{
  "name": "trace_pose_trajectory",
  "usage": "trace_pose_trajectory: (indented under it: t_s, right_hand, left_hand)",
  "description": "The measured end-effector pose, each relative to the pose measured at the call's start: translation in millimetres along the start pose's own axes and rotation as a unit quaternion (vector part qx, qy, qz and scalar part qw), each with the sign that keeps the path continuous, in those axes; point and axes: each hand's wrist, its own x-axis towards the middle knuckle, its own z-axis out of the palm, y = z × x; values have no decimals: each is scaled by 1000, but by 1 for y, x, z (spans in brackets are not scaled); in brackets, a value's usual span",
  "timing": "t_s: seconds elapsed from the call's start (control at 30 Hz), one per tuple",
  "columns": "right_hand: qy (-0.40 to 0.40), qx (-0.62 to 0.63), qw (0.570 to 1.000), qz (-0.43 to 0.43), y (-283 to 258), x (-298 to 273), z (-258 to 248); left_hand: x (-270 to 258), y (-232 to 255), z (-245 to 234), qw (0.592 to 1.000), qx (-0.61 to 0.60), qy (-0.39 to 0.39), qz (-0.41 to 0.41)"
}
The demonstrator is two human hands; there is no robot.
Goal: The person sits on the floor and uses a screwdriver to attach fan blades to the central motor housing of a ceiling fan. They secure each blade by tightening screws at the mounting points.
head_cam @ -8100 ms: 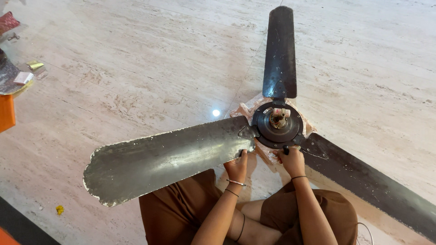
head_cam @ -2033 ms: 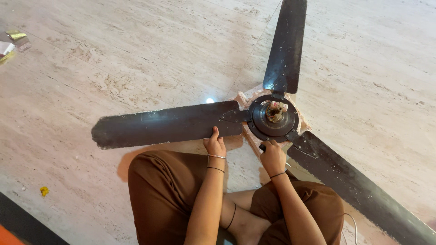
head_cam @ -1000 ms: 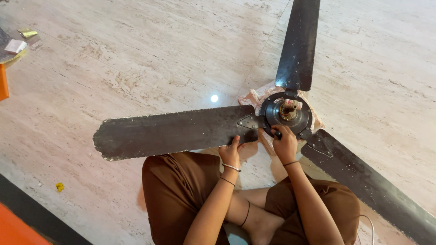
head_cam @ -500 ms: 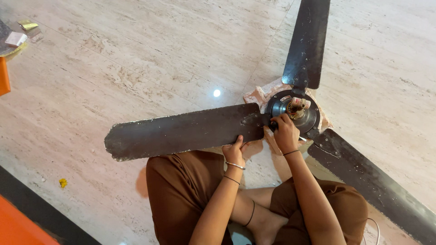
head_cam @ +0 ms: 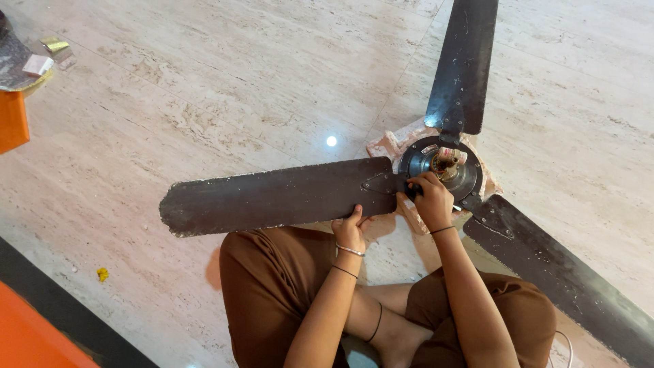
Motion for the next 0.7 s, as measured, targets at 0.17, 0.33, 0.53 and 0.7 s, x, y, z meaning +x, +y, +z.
trace_pose_trajectory:
  t_s: [0.17,0.33,0.53,0.7]
  right_hand:
    - [6,41,999,-2,-1,2,-8]
    - [6,30,999,-15,-7,1,-11]
    - [26,45,998,-18,-9,3,-13]
    - [15,51,998,-21,-9,4,-14]
  left_hand:
    - [-1,3,3,1000,-4,-3,6]
    - [-3,11,10,1000,-6,8,1]
    - [-7,16,17,1000,-4,5,5]
    - [-5,14,17,1000,-1,-1,10]
